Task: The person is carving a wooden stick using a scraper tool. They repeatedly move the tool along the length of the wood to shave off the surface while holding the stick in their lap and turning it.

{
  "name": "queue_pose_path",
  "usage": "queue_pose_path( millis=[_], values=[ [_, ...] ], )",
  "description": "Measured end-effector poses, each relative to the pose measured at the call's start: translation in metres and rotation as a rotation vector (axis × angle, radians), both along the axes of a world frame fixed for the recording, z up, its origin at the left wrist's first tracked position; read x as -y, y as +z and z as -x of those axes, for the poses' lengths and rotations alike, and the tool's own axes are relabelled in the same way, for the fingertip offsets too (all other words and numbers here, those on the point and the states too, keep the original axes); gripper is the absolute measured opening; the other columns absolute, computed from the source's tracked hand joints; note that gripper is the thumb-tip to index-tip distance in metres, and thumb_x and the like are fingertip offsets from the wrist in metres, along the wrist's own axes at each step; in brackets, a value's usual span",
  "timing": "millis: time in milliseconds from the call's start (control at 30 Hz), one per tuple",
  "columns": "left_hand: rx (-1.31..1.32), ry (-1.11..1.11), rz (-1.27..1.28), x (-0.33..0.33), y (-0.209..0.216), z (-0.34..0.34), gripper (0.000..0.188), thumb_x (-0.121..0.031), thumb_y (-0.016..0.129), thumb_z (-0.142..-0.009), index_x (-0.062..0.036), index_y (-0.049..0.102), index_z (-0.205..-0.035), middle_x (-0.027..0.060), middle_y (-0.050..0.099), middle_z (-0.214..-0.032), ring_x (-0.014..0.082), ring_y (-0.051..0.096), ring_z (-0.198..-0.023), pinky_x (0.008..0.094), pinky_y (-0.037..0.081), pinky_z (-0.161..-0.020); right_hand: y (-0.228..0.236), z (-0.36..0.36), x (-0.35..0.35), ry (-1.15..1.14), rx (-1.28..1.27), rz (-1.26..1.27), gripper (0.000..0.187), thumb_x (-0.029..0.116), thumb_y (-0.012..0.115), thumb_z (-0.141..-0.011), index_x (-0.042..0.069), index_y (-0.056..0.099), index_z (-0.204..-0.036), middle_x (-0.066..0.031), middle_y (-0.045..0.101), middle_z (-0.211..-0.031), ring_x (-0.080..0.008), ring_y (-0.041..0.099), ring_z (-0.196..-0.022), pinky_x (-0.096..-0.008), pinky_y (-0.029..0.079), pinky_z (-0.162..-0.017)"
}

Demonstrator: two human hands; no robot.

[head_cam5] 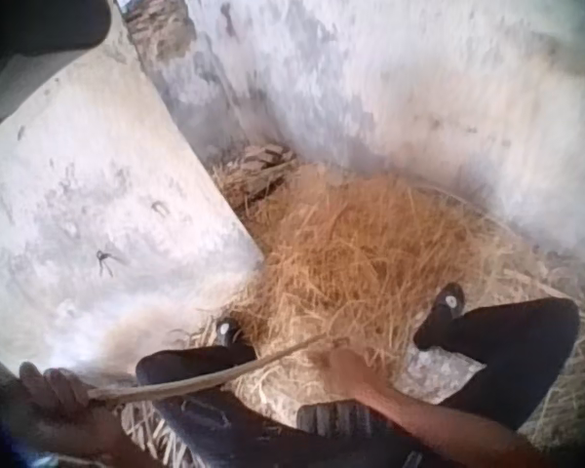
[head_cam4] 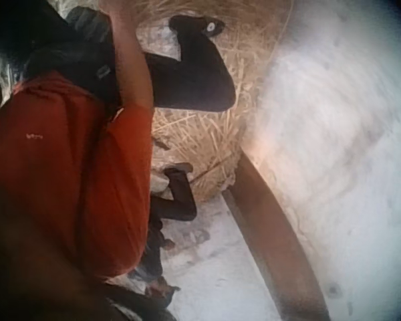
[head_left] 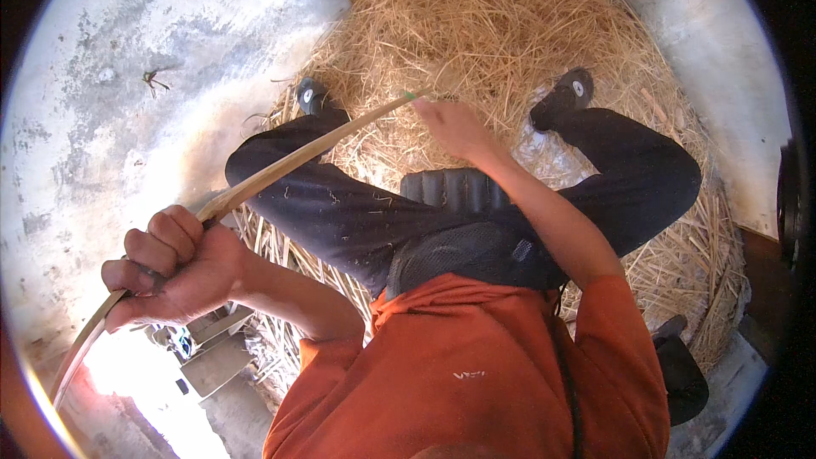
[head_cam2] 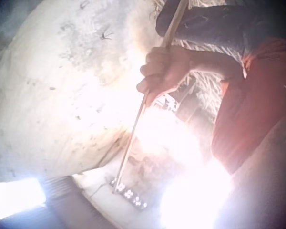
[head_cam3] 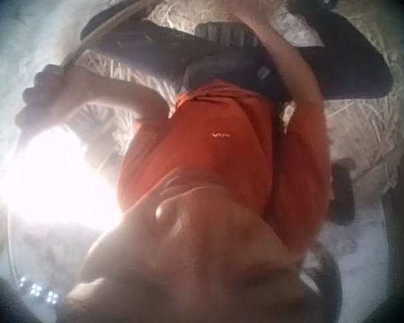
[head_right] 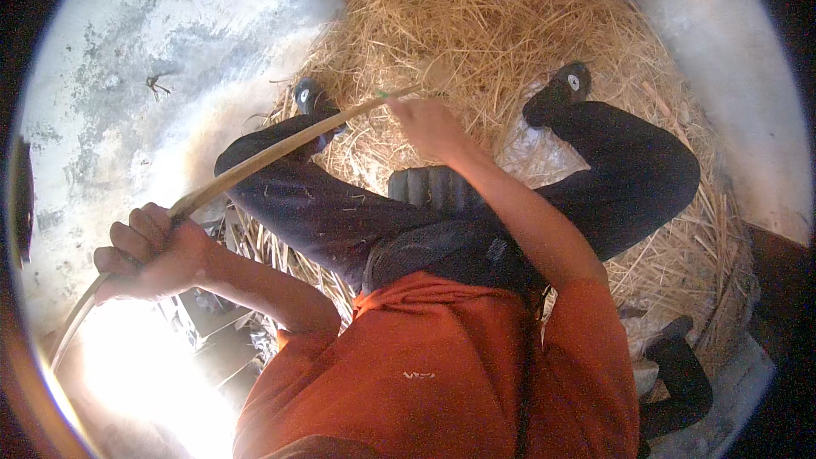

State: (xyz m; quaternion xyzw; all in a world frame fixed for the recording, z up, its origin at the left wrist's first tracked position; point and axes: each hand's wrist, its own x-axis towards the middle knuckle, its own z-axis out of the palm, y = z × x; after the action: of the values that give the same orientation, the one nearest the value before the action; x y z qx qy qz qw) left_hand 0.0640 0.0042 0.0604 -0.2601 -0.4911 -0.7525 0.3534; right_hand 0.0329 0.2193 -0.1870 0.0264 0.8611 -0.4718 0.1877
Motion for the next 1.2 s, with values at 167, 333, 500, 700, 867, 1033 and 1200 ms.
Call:
queue_pose_path(
  millis=[167,333,500,700,867,1033,1200],
  values=[
    [0.015,0.173,0.048,0.004,-0.001,0.005,0.050,-0.056,0.036,-0.088,-0.0167,0.022,-0.062,-0.0050,0.016,-0.047,0.0048,0.010,-0.040,0.0230,0.008,-0.037,0.021,0.002,0.033,0.106,0.077,0.054,0.066,0.049,0.026,-0.094,0.000,0.060,-0.067,-0.0161,0.054,-0.059,-0.0233,0.055,-0.057,-0.0409,0.045,-0.061],
    [0.030,0.330,0.084,0.005,-0.004,0.005,0.050,-0.056,0.037,-0.088,-0.0169,0.021,-0.062,-0.0053,0.017,-0.047,0.0049,0.009,-0.040,0.0233,0.008,-0.037,-0.073,0.012,0.007,-0.051,-0.082,-0.133,0.063,0.049,0.030,-0.092,-0.001,0.061,-0.071,-0.0222,0.057,-0.062,-0.0339,0.058,-0.061,-0.0472,0.044,-0.065],
    [0.073,0.526,0.362,0.032,-0.002,0.008,0.050,-0.056,0.039,-0.087,-0.0163,0.024,-0.061,-0.0057,0.017,-0.047,0.0052,0.009,-0.041,0.0231,0.010,-0.038,-0.102,0.019,0.000,-0.098,-0.160,-0.283,0.059,0.049,0.033,-0.091,-0.001,0.062,-0.079,-0.0271,0.058,-0.068,-0.0427,0.059,-0.071,-0.0498,0.046,-0.069],
    [0.083,0.657,0.277,0.014,-0.006,0.017,0.050,-0.055,0.039,-0.088,-0.0167,0.025,-0.060,-0.0059,0.016,-0.046,0.0054,0.009,-0.040,0.0233,0.010,-0.038,-0.123,0.025,-0.008,-0.082,-0.142,-0.308,0.058,0.049,0.035,-0.090,-0.001,0.063,-0.090,-0.0291,0.059,-0.072,-0.0435,0.059,-0.074,-0.0507,0.046,-0.069],
    [-0.043,-0.145,-0.092,0.019,-0.001,0.013,0.050,-0.055,0.039,-0.088,-0.0169,0.023,-0.060,-0.0055,0.015,-0.046,0.0051,0.008,-0.040,0.0237,0.008,-0.037,-0.152,0.017,-0.017,-0.123,-0.160,-0.136,0.060,0.050,0.035,-0.090,-0.003,0.062,-0.091,-0.0289,0.058,-0.072,-0.0436,0.058,-0.073,-0.0479,0.045,-0.071],
    [0.037,0.129,0.084,0.023,-0.004,0.008,0.051,-0.055,0.039,-0.088,-0.0172,0.020,-0.061,-0.0048,0.015,-0.046,0.0053,0.008,-0.041,0.0237,0.008,-0.037,-0.124,0.007,-0.011,-0.149,-0.068,-0.078,0.060,0.049,0.033,-0.091,-0.004,0.061,-0.088,-0.0274,0.059,-0.076,-0.0424,0.058,-0.077,-0.0469,0.044,-0.071],
    [0.019,0.105,0.005,0.014,0.000,0.008,0.051,-0.057,0.038,-0.087,-0.0170,0.020,-0.061,-0.0048,0.016,-0.046,0.0057,0.007,-0.040,0.0239,0.007,-0.036,-0.111,0.020,-0.002,-0.079,-0.122,-0.291,0.055,0.049,0.036,-0.089,0.000,0.060,-0.096,-0.0266,0.059,-0.095,-0.0400,0.057,-0.089,-0.0463,0.043,-0.078]
  ],
)
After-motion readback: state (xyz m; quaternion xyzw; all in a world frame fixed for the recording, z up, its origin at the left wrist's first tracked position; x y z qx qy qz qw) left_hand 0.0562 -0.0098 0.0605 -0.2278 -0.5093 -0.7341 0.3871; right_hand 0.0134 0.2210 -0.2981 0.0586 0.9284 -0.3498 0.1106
